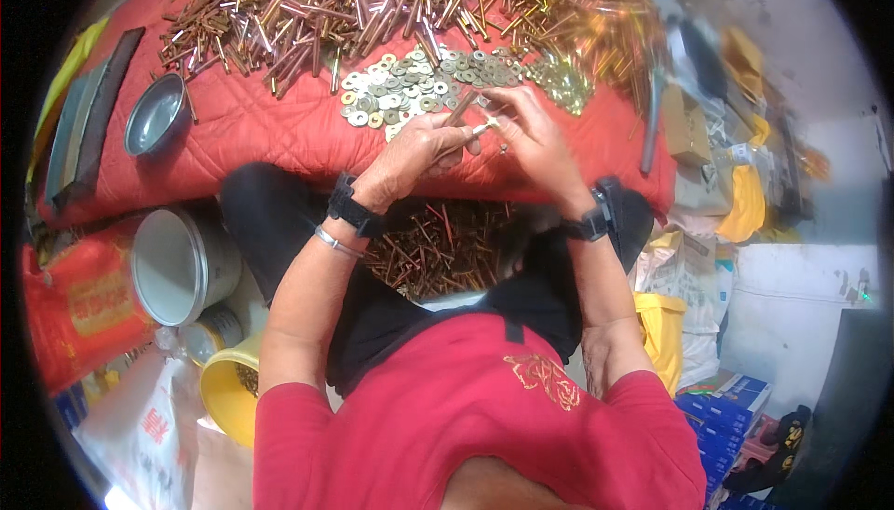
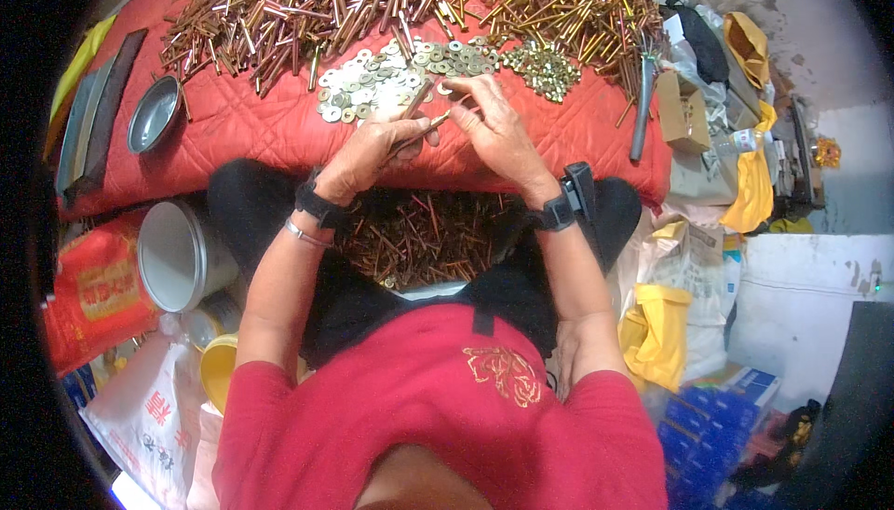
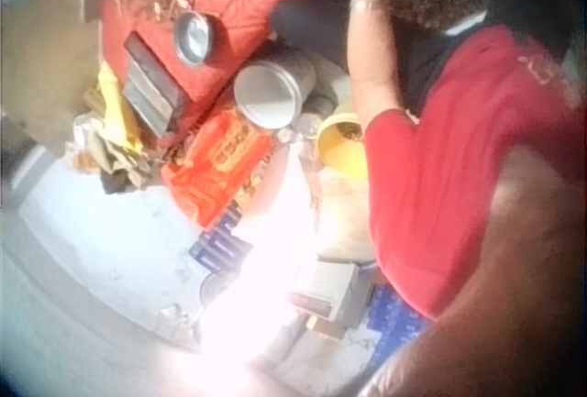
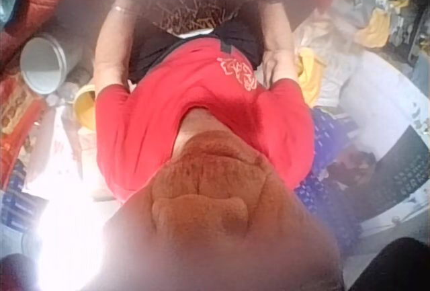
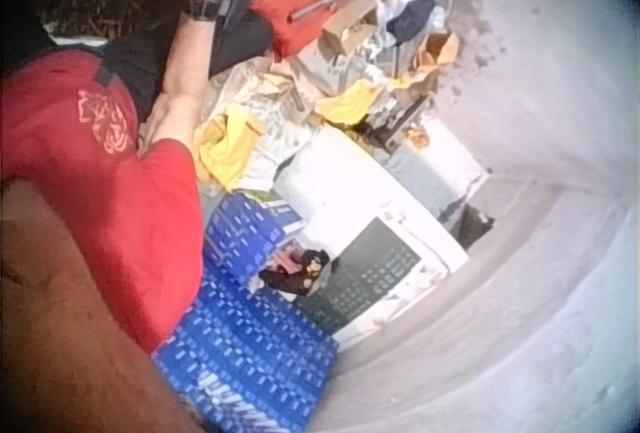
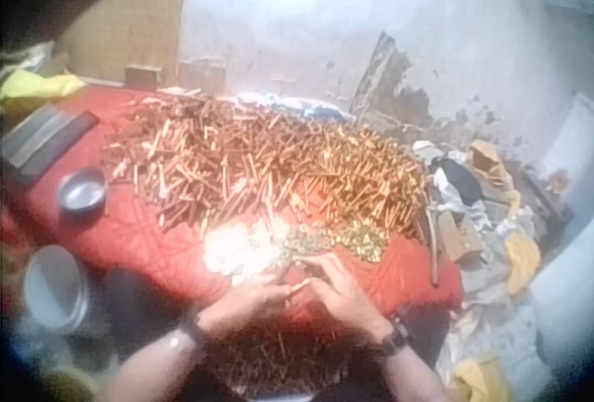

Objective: The person is threading metal washers onto pins or screws.

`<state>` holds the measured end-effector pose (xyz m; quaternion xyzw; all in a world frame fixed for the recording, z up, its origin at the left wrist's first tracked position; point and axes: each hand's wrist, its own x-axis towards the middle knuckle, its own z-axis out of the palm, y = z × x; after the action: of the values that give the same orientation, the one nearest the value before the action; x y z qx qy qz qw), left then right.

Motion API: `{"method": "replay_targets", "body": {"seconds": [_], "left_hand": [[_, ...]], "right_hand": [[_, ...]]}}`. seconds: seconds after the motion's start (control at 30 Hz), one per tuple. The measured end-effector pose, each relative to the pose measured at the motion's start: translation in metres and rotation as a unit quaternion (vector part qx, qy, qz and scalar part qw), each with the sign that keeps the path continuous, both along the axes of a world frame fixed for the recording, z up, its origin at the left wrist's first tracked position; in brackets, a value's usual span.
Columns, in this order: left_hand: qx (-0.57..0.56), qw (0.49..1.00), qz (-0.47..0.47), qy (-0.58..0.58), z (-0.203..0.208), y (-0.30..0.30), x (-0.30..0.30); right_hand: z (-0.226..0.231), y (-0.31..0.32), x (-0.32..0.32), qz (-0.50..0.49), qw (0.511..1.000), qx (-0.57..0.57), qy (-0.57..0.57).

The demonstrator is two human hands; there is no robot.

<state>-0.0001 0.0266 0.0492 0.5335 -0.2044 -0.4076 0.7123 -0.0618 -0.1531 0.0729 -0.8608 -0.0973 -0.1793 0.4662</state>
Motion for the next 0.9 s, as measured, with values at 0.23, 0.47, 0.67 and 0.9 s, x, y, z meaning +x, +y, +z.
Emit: {"method": "replay_targets", "body": {"seconds": [0.23,0.47,0.67,0.9], "left_hand": [[-0.01,0.999,-0.01,0.036,-0.003,-0.002,0.001],[-0.004,0.999,-0.013,0.039,-0.005,-0.002,0.0],[0.005,0.998,-0.014,0.057,-0.004,0.0,0.001],[0.013,0.997,-0.018,0.08,-0.003,-0.009,0.0]], "right_hand": [[0.006,0.006,0.002,-0.049,0.996,0.005,0.07],[0.01,0.004,0.0,-0.049,0.993,-0.004,0.108],[0.004,0.006,-0.001,-0.032,0.998,-0.001,0.055],[-0.009,-0.002,0.0,-0.032,0.999,0.003,0.018]]}}
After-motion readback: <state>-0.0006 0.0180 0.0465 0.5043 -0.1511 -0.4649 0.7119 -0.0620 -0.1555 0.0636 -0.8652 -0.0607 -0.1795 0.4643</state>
